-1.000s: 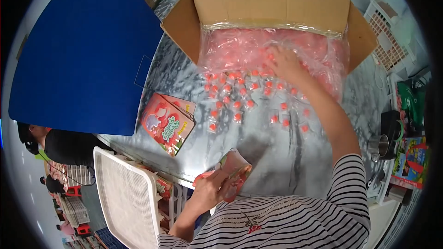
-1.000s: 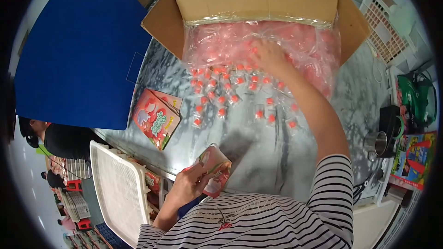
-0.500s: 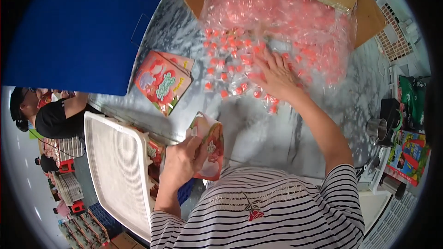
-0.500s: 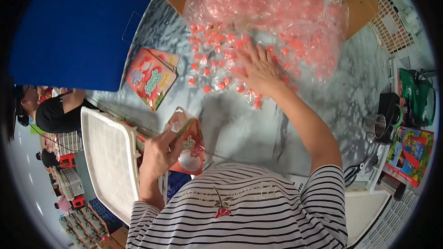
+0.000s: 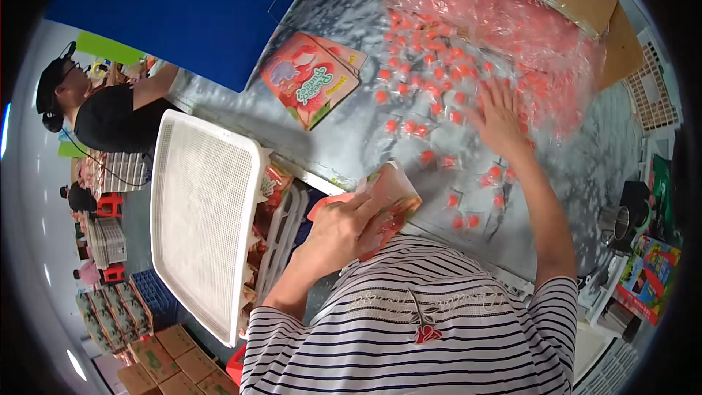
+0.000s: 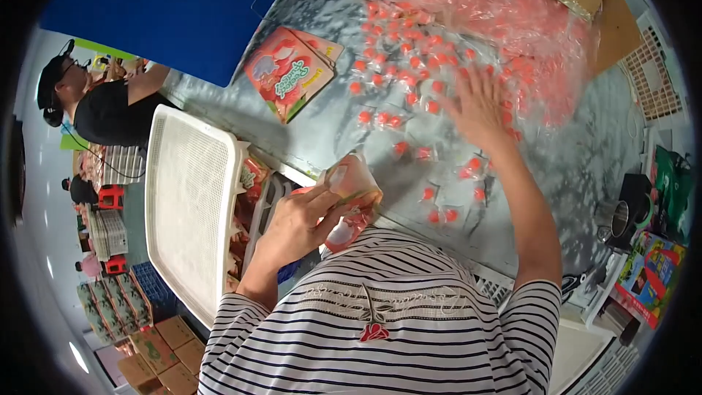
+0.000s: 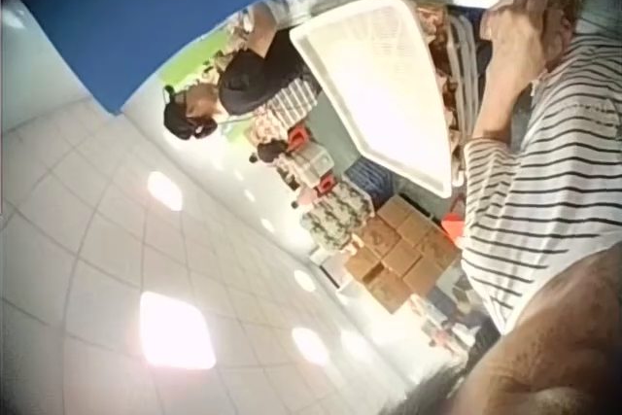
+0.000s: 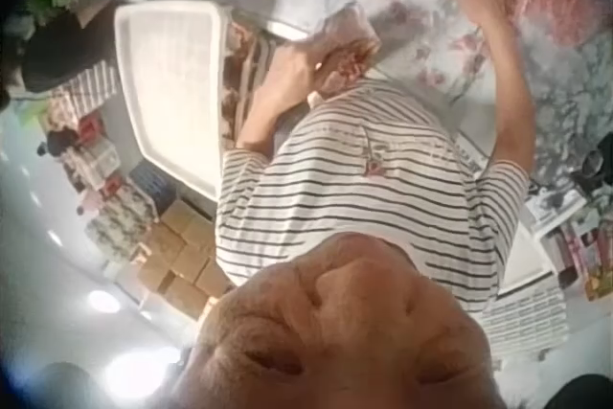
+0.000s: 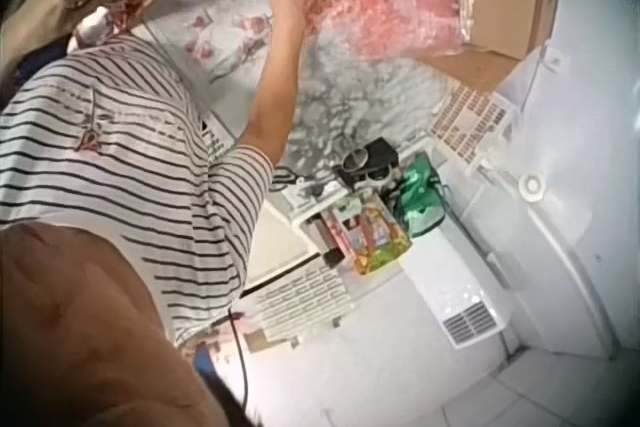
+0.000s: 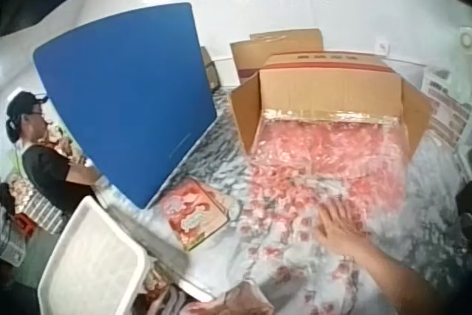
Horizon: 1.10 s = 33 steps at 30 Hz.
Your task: Packaging individual pink candies into branded plastic bags.
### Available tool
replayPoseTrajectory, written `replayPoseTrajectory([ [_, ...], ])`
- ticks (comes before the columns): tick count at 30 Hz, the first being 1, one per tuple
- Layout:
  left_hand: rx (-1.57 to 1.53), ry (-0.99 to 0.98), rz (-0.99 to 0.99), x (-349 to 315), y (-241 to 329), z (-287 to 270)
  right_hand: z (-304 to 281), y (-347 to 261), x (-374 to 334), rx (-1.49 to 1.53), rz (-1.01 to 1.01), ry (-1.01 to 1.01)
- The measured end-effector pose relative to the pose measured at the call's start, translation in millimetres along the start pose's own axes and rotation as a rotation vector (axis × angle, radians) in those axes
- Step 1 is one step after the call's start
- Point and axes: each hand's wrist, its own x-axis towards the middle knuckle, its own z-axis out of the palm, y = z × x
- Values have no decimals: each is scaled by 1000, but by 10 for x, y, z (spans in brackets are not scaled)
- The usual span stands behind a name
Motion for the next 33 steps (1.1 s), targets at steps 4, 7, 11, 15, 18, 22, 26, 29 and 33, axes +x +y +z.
replayPoseTrajectory([
  [4, 8, 66, -44, -39, 6, -16, 73, -591, -266, 198, -256, 34],
  [7, -38, 7, -21, 15, -51, -31, 313, -492, -259, 119, -339, 115],
  [11, -1, 73, -78, -36, -109, -61, 13, -123, -261, 644, -32, 114],
  [15, -26, 73, -81, 28, -143, -26, -383, 76, -778, 877, 270, 67],
  [18, -52, 54, -101, 62, -132, -15, -391, 56, -1265, 774, 152, 149],
  [22, -68, 17, -110, 98, -137, 38, -402, -139, -1499, 609, 102, 47],
  [26, -57, -8, -92, 113, -131, 97, -117, -430, -1522, 452, -16, -63],
  [29, -72, 11, -99, 92, -125, 106, -83, -542, -1437, 561, -55, -43],
  [33, -49, 44, -158, 15, -152, 24, -8, -286, -1458, 998, 138, 308],
])
